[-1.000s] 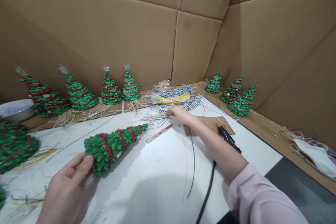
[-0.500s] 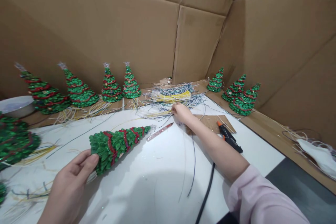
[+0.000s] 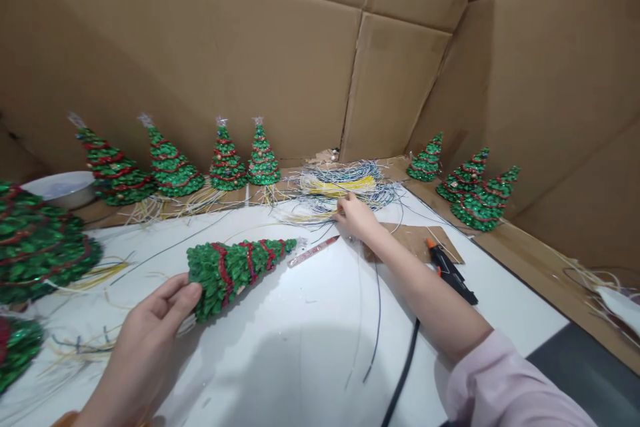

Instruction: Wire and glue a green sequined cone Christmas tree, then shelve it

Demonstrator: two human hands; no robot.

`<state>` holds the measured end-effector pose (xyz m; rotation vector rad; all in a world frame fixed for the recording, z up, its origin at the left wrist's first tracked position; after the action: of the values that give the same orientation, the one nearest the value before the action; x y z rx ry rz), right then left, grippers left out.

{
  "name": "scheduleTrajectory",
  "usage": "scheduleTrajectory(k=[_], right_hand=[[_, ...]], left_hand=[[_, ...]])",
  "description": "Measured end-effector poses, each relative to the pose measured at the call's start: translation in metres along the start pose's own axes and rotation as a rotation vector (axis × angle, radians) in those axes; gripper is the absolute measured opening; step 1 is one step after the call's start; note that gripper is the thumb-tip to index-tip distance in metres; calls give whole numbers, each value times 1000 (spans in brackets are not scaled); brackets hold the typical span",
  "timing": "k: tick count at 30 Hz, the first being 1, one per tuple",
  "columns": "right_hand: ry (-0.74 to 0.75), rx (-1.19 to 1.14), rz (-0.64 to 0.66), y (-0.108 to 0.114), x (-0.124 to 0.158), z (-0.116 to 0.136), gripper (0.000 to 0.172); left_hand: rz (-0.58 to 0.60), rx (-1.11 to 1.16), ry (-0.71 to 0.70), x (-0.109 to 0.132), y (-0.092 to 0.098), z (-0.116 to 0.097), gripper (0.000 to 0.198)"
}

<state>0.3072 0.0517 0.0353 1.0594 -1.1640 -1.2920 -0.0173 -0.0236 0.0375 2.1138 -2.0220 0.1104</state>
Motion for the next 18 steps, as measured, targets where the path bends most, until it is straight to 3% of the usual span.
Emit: scheduleTrajectory(k=[5, 12, 18], right_hand=[[20, -52, -38, 2, -1, 1, 22], [141, -25, -154, 9, 6, 11, 21], [171, -155, -364, 31, 21, 10, 17]], left_hand=[[93, 109, -9, 1, -2, 0, 72], [99, 93, 19, 4, -1, -2, 75], [239, 104, -77, 8, -6, -2, 47]])
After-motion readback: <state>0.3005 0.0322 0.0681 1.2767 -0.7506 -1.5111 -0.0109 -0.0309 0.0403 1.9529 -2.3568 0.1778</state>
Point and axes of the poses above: each hand's wrist, its own x-axis away from the middle knuckle, its own y-axis out of the back of the hand, z = x × y, the point moved 3 cm from there along -x, towards the middle knuckle, and after that the axes turned 12 degrees about z, right-handed, at the moved point
